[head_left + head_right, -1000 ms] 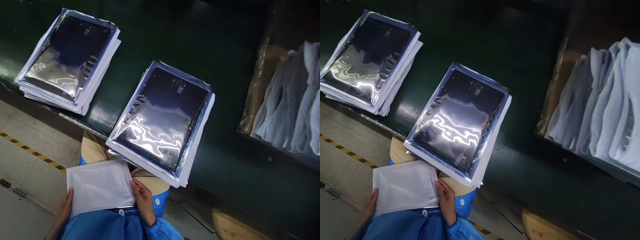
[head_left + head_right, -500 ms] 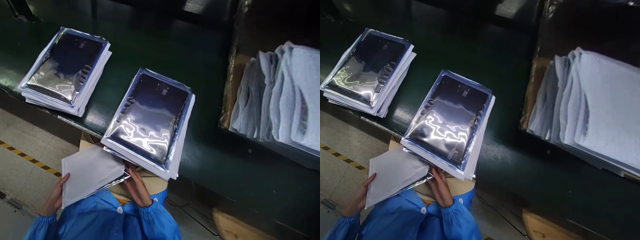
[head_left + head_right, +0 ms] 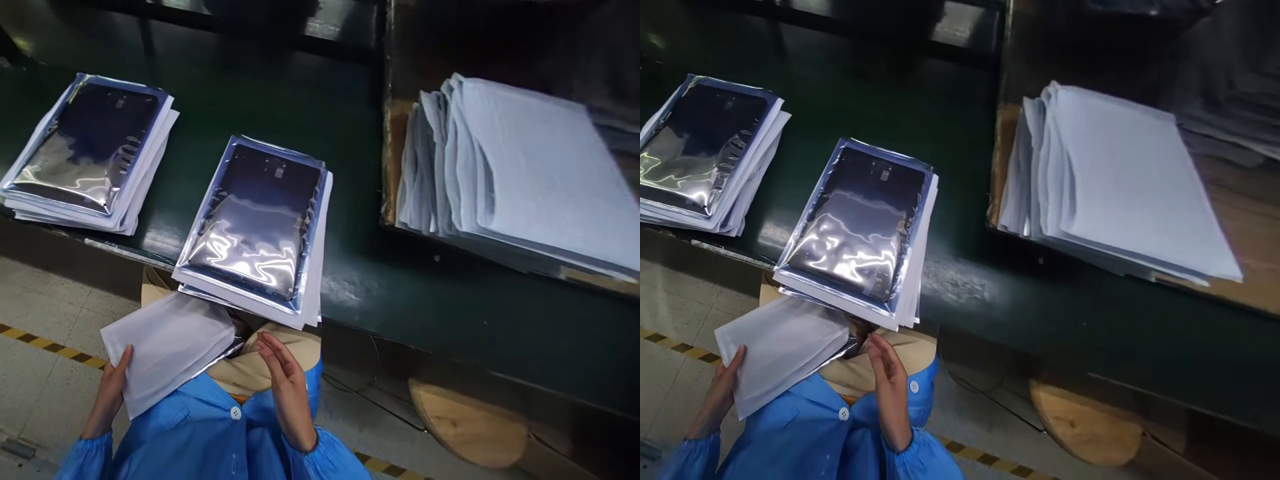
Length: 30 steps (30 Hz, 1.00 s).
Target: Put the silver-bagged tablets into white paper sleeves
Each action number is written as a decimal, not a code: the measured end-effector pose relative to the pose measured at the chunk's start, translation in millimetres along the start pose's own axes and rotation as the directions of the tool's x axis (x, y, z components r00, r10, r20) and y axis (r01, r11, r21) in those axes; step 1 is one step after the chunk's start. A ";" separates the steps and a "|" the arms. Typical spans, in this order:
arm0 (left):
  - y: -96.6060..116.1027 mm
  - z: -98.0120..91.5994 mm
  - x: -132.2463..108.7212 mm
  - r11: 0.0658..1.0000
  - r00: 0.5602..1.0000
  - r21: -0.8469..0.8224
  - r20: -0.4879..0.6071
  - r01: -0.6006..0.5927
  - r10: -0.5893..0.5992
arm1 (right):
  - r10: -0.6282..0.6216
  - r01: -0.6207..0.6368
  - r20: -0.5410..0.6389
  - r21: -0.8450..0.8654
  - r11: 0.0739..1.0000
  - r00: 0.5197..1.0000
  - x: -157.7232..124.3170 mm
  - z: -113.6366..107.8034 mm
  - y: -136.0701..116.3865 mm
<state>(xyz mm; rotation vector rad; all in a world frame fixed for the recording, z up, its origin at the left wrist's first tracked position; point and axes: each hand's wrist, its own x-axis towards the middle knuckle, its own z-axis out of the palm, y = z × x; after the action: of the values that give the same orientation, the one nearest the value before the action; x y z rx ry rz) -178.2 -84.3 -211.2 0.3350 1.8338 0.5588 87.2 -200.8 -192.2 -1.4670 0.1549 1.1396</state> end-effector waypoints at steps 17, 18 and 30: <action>3.9 -21.6 -26.8 0.834 0.902 0.391 -0.022 -0.389 0.431 | 0.353 -0.420 0.262 0.272 0.866 0.898 26.2 24.3 6.9; 3.2 -23.6 -30.8 0.825 0.901 0.410 -0.015 -0.389 0.433 | 0.346 -0.422 0.276 0.298 0.856 0.897 22.7 24.2 4.6; -2.4 -63.6 -39.0 0.877 0.978 0.439 0.023 -0.196 0.207 | 0.413 -0.457 0.206 0.514 0.726 0.887 21.4 23.5 24.7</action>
<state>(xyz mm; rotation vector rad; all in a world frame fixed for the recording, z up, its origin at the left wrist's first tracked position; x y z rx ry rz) -225.4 -118.7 -164.8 0.8367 1.9526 0.2800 68.8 -177.7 -219.7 -0.8744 0.7528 1.3797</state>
